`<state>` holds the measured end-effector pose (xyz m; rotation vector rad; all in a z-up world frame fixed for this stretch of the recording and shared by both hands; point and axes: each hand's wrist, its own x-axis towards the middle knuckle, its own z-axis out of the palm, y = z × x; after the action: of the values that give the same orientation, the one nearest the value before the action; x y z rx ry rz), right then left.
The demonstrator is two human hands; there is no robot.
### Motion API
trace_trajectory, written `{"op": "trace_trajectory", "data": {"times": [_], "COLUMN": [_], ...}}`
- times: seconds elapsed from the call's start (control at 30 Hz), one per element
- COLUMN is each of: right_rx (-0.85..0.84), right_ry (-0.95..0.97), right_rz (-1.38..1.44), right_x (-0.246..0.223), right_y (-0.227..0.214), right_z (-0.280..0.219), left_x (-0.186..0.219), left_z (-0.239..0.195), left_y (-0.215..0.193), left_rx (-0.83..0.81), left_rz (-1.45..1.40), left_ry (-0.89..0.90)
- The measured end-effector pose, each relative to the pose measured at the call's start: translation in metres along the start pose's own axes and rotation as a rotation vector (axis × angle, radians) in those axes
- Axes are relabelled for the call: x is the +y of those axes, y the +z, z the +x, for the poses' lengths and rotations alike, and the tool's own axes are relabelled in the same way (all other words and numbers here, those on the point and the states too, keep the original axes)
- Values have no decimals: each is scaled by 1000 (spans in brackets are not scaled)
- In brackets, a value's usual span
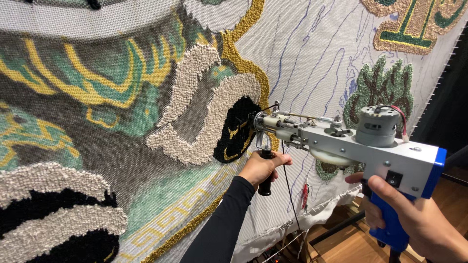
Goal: The person uses a handheld electric tufting gun to apply black yarn into a large canvas stretched on a frame. They guide the tool along a pre-drawn outline to create a textured design, filling in a specific section of the artwork.
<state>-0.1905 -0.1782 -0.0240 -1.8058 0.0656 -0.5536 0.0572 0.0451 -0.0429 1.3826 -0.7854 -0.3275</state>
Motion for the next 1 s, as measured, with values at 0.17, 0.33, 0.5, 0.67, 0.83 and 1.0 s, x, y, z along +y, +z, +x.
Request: {"op": "trace_trajectory", "data": {"times": [0.17, 0.33, 0.5, 0.67, 0.83, 1.0], "right_rx": [-6, -36, -5, 150, 173, 147], "right_ry": [81, 170, 199, 226, 227, 266], "right_rz": [201, 357, 460, 378, 367, 387], "right_x": [2, 7, 5, -9, -12, -12], "right_y": [3, -1, 15, 31, 40, 38], "right_z": [1, 4, -1, -6, -5, 1], "left_x": [-7, -11, -6, -6, 3, 5], "left_z": [8, 11, 12, 18, 20, 21], "left_y": [-3, -2, 5, 4, -1, -3], "left_rx": [8, 27, 173, 234, 252, 271], "left_rz": [8, 10, -2, -33, 7, 44], "left_ry": [3, 25, 9, -1, -64, -62]}}
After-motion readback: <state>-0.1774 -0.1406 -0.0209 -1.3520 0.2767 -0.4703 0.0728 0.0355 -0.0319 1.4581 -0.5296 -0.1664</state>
